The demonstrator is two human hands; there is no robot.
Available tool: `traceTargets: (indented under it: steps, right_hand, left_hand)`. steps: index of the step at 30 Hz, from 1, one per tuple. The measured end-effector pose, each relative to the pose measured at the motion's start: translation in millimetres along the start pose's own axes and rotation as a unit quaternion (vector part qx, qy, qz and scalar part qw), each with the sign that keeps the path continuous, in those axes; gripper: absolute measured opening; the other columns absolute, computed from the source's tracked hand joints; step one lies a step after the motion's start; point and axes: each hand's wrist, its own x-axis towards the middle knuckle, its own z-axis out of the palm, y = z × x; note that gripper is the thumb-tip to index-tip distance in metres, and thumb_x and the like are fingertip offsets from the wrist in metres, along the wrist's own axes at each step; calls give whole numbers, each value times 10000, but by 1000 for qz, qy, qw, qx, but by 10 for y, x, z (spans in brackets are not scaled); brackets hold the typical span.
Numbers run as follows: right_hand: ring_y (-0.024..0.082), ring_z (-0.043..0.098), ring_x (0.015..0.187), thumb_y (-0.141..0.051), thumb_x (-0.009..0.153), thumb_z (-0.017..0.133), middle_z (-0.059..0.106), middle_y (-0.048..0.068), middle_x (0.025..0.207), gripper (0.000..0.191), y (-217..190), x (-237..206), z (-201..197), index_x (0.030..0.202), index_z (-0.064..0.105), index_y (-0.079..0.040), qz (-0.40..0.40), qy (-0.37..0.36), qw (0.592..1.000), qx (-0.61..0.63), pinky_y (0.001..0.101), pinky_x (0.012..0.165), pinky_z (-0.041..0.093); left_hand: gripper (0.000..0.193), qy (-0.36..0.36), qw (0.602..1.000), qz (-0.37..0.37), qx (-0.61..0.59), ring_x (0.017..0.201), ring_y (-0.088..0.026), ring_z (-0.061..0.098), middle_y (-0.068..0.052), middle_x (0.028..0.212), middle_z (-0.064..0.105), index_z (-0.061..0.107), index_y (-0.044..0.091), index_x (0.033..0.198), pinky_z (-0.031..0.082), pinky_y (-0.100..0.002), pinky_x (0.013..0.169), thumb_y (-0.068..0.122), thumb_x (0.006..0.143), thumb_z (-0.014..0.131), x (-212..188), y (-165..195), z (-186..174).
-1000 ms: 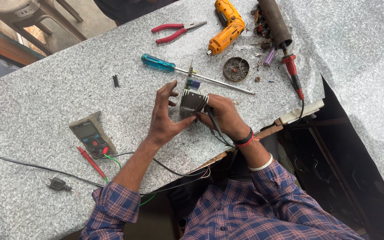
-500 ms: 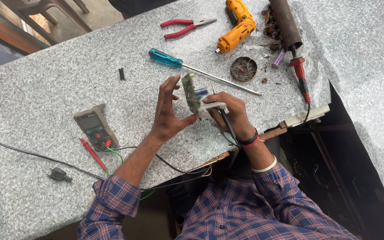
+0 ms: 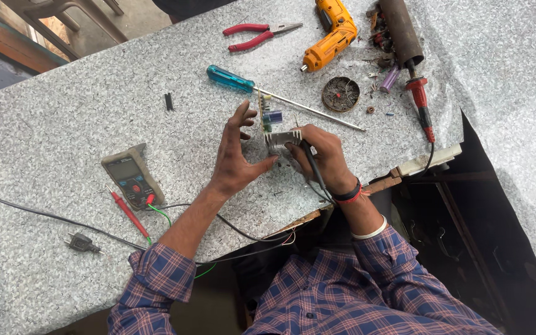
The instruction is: The person unscrews a circuit board mounted on a metal plate using a screwdriver, then solders components on the board with a soldering iron. They probe the board with multimeter test leads, reposition the board, and continue soldering and checking connections before screwing the board back onto the plate.
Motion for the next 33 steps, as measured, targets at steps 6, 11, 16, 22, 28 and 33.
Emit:
traceTargets:
  steps: [6,11,16,22,28,33]
  right_hand:
    - [226,709,860,-40,926,763,713,89,985,229,56,9,1,1143,696,-69,-50,16,999,3,343,735,543]
    - [221,680,810,-17,906,779,704,95,979,247,74,9,13,1133,693,-62,-17,28,999,6,345,719,535]
    - [234,645,837,70,835,715,742,73,1011,354,19,15,-18,1153,718,-84,-43,48,997,-41,361,772,521]
    - [226,631,870,109,887,715,750,84,1128,327,-91,43,-27,1136,723,-104,-62,102,989,-90,337,791,508]
    - [261,608,896,86,799,707,766,81,1211,314,-70,22,-13,1053,744,-95,-41,54,992,-104,375,836,508]
    - [213,692,1184,15,972,638,710,96,1326,235,59,5,38,1188,671,-69,13,91,995,44,351,973,584]
  left_hand:
    - [1185,4,1000,4,11,1324,-239,529,-82,1533,438,193,206,1649,561,-375,1009,177,719,927,10,-35,14]
    - [1102,10,999,33,19,1387,-266,487,-102,1555,388,262,201,1600,558,-390,1012,150,727,932,28,-31,-3]
    - [1005,17,999,26,2,1354,-258,526,-103,1519,413,299,167,1559,557,-371,986,169,755,904,24,-18,-17]
    - [562,19,953,-130,-274,987,-147,725,-114,1235,685,395,113,1555,628,-266,778,307,1038,503,4,-103,27]
    - [518,16,938,-191,-289,776,-138,763,-128,997,755,466,58,1461,628,-252,587,305,1019,574,-1,-205,29]
    - [557,31,964,-164,-206,785,-101,678,-120,954,761,400,53,1510,551,-234,634,148,1026,658,6,-127,80]
